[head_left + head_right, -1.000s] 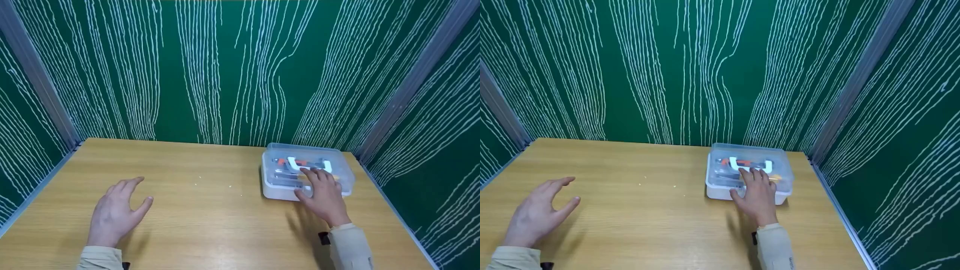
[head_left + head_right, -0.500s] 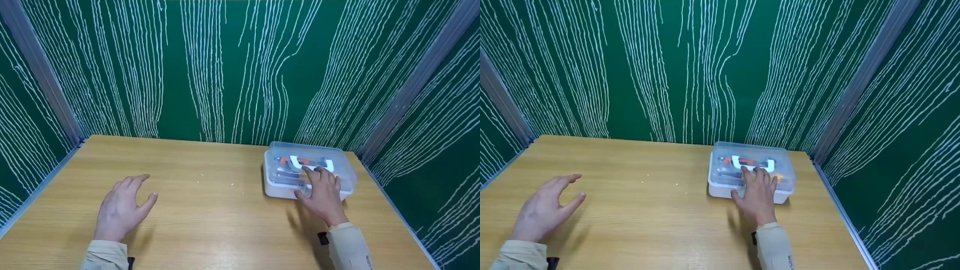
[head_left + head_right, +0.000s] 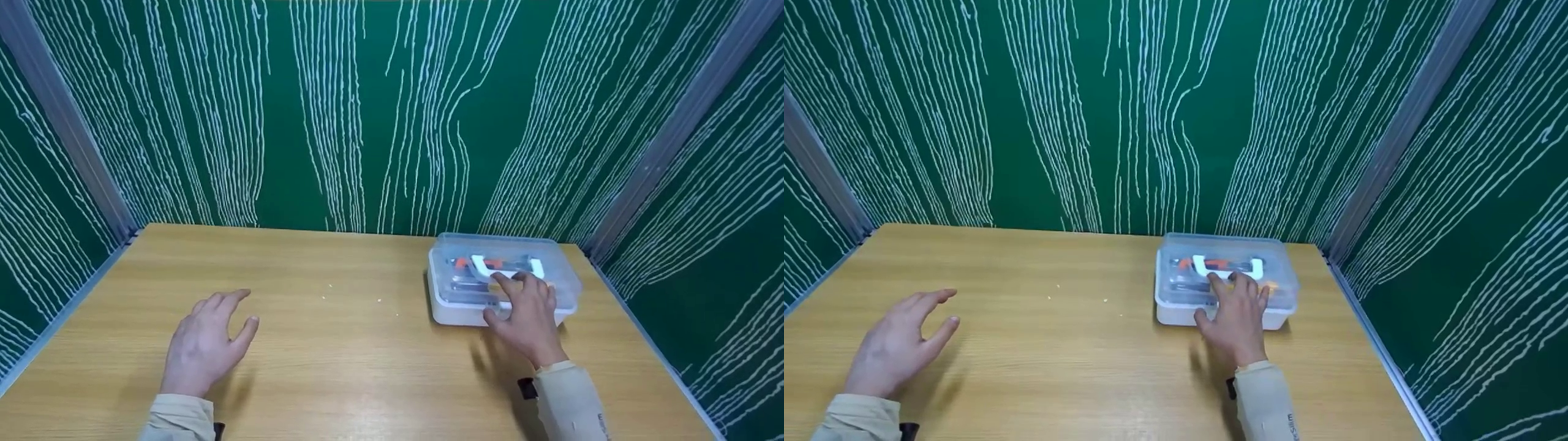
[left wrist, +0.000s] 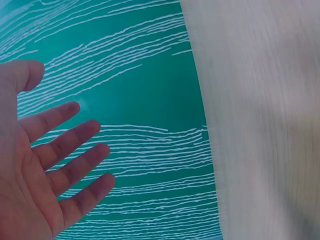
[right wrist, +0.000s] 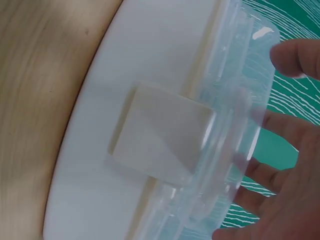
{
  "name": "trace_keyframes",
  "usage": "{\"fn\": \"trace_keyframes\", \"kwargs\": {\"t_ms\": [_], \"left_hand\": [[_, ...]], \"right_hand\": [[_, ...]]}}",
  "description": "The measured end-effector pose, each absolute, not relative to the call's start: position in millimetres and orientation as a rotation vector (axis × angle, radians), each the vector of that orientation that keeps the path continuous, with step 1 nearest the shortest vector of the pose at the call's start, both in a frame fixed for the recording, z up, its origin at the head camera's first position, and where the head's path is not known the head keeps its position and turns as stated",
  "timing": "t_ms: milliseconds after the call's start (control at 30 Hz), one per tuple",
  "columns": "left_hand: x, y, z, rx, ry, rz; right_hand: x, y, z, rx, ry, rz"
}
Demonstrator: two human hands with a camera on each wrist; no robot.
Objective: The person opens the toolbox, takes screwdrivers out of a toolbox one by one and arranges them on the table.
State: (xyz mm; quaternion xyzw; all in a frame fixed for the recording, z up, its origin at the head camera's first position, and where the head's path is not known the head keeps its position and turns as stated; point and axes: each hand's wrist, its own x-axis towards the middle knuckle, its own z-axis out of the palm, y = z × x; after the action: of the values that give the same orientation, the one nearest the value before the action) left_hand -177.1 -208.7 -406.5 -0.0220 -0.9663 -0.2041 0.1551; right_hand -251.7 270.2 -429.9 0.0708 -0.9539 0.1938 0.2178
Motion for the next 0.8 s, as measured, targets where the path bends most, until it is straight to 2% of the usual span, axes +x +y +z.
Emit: {"fn": "trace_keyframes", "kwargs": {"t_ms": [800], "left_hand": [[-180, -197, -413, -0.134, -2.786, -0.604]], "right_hand": [[-237, 259, -429, 0.266, -2.553, 0.462]]}}
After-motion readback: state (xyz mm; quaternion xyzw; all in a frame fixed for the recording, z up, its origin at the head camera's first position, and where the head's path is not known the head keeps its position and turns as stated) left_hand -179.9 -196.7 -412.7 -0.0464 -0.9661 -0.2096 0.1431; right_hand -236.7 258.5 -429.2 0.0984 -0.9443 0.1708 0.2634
